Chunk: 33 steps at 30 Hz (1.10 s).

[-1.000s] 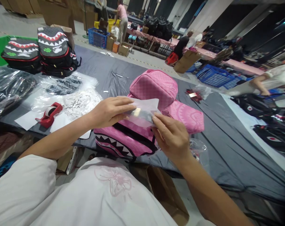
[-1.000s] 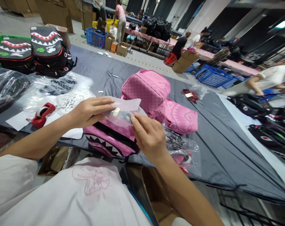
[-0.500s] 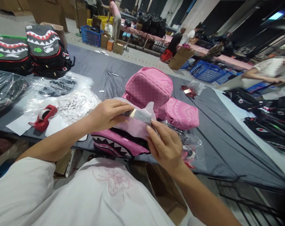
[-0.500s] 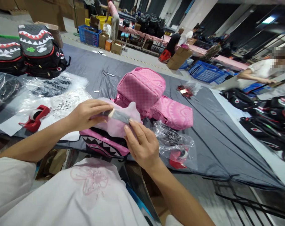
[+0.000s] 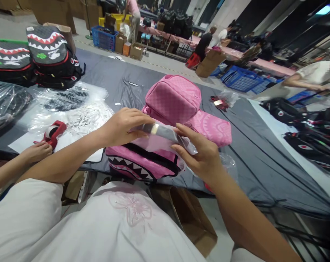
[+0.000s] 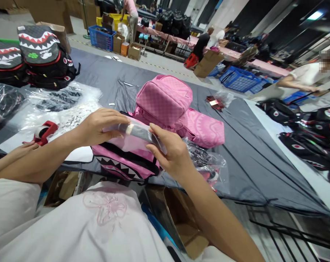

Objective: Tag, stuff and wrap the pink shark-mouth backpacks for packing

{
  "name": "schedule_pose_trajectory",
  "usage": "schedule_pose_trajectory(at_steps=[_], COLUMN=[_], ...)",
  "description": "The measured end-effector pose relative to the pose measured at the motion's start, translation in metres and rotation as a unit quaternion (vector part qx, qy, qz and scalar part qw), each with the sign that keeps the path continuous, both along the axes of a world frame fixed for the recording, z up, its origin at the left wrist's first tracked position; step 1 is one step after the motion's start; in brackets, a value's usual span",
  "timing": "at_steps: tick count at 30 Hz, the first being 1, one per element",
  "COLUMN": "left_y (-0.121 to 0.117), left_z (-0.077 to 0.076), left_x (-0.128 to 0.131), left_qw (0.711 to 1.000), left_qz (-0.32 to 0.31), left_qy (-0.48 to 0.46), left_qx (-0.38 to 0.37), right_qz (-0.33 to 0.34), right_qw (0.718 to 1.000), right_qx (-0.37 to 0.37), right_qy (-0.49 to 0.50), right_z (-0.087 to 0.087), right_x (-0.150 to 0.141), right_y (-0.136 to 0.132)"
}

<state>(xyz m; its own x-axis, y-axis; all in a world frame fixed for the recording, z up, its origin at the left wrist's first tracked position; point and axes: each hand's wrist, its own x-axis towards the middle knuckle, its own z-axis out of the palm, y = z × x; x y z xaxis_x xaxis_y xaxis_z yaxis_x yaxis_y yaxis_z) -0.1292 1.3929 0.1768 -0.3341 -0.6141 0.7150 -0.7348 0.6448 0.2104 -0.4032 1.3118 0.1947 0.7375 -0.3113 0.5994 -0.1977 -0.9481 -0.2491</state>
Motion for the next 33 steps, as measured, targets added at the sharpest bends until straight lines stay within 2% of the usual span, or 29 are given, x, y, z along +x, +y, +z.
schedule_pose_trajectory(at_steps=[6,11,15,19,28,33], left_y=[-0.001,0.001,-0.003,-0.006,-0.001,0.001], left_z=[0.007,0.016,0.021,0.023,0.011,0.007], left_x=[0.001,-0.001,-0.001,0.000,-0.009,-0.012], left_qw=[0.994,0.988,0.984,0.983,0.984,0.980], left_qz=[0.044,0.063,0.049,0.050,0.097,0.113], left_qy=[-0.035,-0.061,-0.069,-0.087,-0.137,-0.156], left_qx=[0.096,0.126,0.158,0.152,0.063,0.042], right_qz=[-0.015,-0.030,-0.003,0.024,0.016,0.012], right_qw=[1.000,0.997,0.988,0.979,0.994,0.996], right_qx=[0.007,0.064,0.129,0.159,0.046,-0.018], right_qy=[0.000,0.031,0.080,0.123,0.098,0.091], right_z=[-0.001,0.003,0.013,0.022,0.015,0.010], right_x=[-0.004,-0.002,0.003,0.006,0.008,0.008], right_y=[-0.001,-0.005,-0.014,-0.019,-0.012,-0.011])
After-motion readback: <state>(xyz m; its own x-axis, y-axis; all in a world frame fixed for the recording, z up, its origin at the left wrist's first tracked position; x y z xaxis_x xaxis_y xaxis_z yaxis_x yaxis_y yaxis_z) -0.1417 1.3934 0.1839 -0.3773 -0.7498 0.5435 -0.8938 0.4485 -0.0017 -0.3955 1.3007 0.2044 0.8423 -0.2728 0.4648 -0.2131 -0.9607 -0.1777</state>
